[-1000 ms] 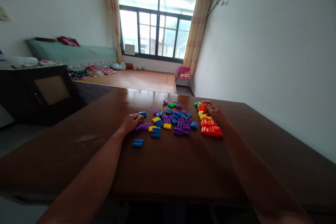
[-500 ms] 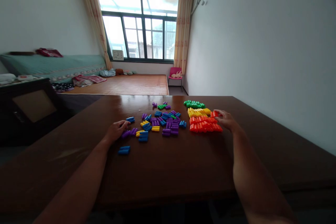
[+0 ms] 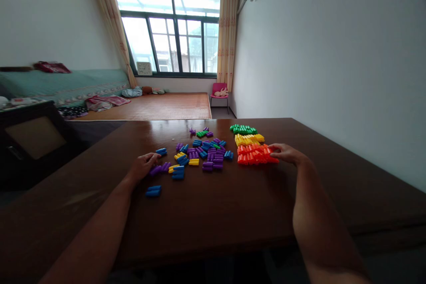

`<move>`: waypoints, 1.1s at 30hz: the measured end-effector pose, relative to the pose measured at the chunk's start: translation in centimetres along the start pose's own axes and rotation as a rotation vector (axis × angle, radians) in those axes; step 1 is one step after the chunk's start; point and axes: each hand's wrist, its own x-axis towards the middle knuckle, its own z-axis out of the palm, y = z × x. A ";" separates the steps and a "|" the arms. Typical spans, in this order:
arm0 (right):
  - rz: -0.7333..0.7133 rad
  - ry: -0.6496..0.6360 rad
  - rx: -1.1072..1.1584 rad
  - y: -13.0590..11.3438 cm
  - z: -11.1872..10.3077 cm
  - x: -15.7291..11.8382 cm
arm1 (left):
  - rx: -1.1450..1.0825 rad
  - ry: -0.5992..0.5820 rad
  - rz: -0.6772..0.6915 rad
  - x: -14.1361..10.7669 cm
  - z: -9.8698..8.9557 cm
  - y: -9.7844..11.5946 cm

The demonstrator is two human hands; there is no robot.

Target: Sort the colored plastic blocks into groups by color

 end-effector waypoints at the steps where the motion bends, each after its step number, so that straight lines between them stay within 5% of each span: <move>1: -0.005 -0.008 0.012 0.0 0.1 0.0 | 0.005 -0.002 -0.001 0.0 0.0 0.0; 11: 0.012 0.041 0.087 -2.5 0.1 -1.0 | 0.013 -0.006 0.031 0.0 0.0 -0.2; 15: -0.118 0.314 0.129 -4.4 1.0 -0.7 | -0.009 0.001 0.027 -0.2 0.2 -0.1; 19: -0.318 0.506 0.072 -8.0 4.4 -0.4 | -0.004 -0.006 0.042 -0.2 0.3 0.0; 26: -0.610 0.007 -0.267 -12.6 15.3 -1.8 | 0.023 -0.005 0.040 -0.1 0.7 -0.5; 29: -0.659 -0.016 -0.366 -12.7 17.9 -2.3 | 0.033 -0.005 0.027 0.1 0.9 -0.6; 33: -0.749 -0.070 -0.231 -12.6 19.2 -2.4 | 0.073 -0.006 0.015 0.1 1.0 -0.3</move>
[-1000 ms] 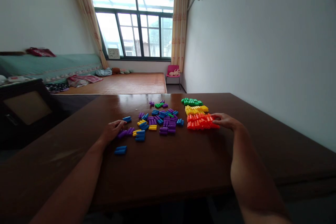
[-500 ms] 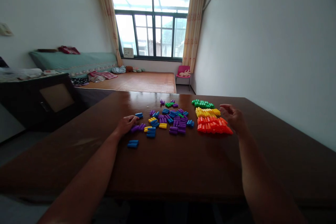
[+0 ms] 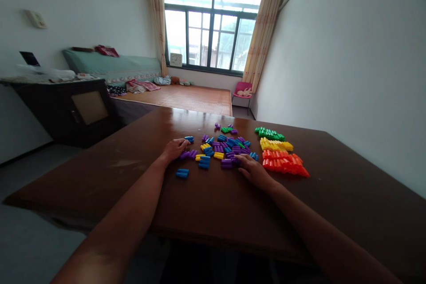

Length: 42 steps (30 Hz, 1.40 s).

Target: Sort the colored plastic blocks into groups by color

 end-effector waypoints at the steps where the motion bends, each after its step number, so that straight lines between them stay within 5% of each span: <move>1: -0.022 -0.007 0.058 -0.1 0.1 0.1 | 0.005 -0.003 -0.006 0.0 0.0 0.1; 4: -0.025 0.035 0.143 0.0 -0.4 0.3 | -0.005 -0.004 -0.020 -0.1 -0.1 0.3; 9: 0.174 0.362 0.019 2.2 -3.3 0.3 | -0.029 -0.008 -0.007 0.2 0.0 -0.1; 12: 0.252 0.433 -0.008 3.4 -4.6 -0.2 | -0.023 -0.008 -0.004 0.3 0.0 -0.3; 27: -0.062 -0.094 0.010 0.6 -1.9 -0.1 | -0.181 0.004 -0.005 -0.1 -0.2 0.0; 37: -0.016 -0.043 0.030 2.0 -1.7 -0.5 | -0.258 0.024 -0.012 -0.3 0.2 -0.1; 42: -0.033 0.030 -0.004 0.6 -1.3 0.8 | -0.229 0.025 0.016 -0.1 0.3 -0.3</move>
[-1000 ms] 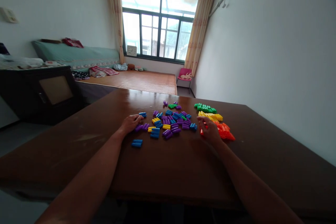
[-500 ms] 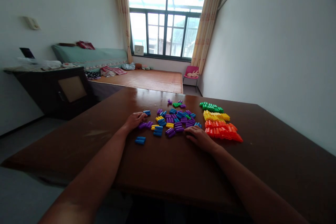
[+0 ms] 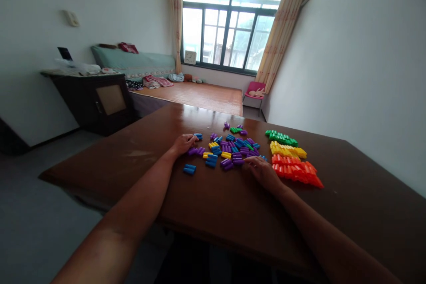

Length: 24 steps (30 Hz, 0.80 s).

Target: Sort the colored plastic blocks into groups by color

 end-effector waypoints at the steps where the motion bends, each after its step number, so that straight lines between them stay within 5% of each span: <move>1: -0.035 -0.015 -0.018 -0.6 0.0 0.8 | 0.007 -0.001 0.004 0.0 0.0 0.0; 5: -0.116 -0.135 -0.160 -2.9 0.5 5.3 | 0.028 -0.006 0.008 -0.1 0.0 0.1; 11: 0.015 -0.374 -0.320 -4.5 3.1 10.1 | 0.037 -0.001 -0.022 -0.1 0.1 0.2; 16: -0.007 -0.294 -0.279 -5.0 3.4 11.5 | 0.010 -0.013 -0.018 0.1 -0.1 0.3; 20: 0.052 -0.114 -0.245 -2.0 -0.6 11.2 | 0.019 -0.026 -0.023 0.2 -0.3 0.3; 24: 0.347 0.102 -0.107 6.2 -7.7 7.5 | 0.053 -0.021 -0.037 0.4 -0.3 0.1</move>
